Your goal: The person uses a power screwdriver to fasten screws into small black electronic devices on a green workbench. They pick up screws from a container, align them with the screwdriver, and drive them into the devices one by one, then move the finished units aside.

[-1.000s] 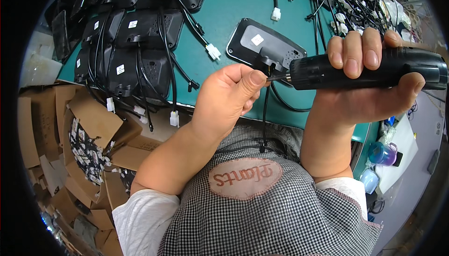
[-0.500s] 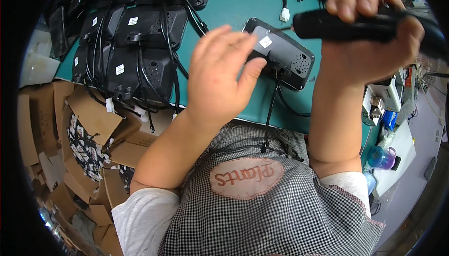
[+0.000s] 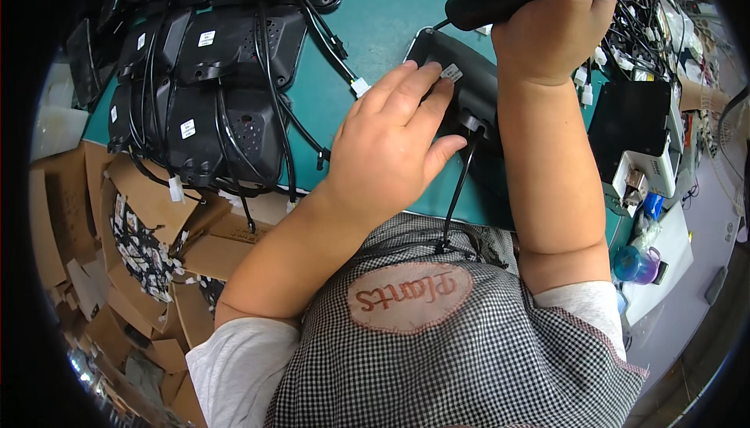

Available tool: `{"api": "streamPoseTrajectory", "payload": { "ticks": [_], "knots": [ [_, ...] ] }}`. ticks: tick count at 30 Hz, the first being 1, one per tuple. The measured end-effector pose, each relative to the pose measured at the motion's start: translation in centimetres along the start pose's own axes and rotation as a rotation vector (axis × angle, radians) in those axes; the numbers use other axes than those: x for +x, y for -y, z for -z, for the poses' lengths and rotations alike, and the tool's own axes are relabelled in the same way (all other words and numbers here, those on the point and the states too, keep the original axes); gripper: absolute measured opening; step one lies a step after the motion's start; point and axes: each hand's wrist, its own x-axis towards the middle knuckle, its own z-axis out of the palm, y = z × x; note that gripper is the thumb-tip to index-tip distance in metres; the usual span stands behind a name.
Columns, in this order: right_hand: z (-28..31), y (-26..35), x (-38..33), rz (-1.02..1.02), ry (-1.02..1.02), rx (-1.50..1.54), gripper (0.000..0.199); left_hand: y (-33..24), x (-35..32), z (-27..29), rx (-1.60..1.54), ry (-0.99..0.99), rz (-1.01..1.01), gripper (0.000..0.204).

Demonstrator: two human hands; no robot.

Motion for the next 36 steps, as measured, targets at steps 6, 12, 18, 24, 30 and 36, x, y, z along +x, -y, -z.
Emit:
{"api": "streamPoseTrajectory", "payload": {
  "ticks": [6,12,18,24,30,36],
  "knots": [
    [-0.1,0.4,0.3,-0.022,0.113,-0.016,0.032,-0.4,0.3,0.2,-0.01,0.028,0.013,0.051],
    [0.4,-0.2,0.0,-0.019,0.187,0.016,0.036,-0.5,0.4,0.3,-0.018,0.059,0.038,0.051],
    [0.9,-1.2,0.3,0.108,0.326,-0.094,0.031,-0.6,0.6,0.5,-0.025,0.06,0.039,0.051],
    [1.4,-2.2,-0.2,0.122,0.382,-0.034,0.034,-0.7,0.6,0.5,0.0,0.072,0.047,0.052],
    [1.4,-2.2,-0.8,0.099,0.394,-0.053,0.038,-0.7,0.6,0.7,0.048,0.059,0.026,0.052],
    [1.3,-1.6,-0.9,0.13,0.444,-0.123,0.043,-0.7,0.4,0.4,0.03,0.042,0.027,0.052]
  ]
}}
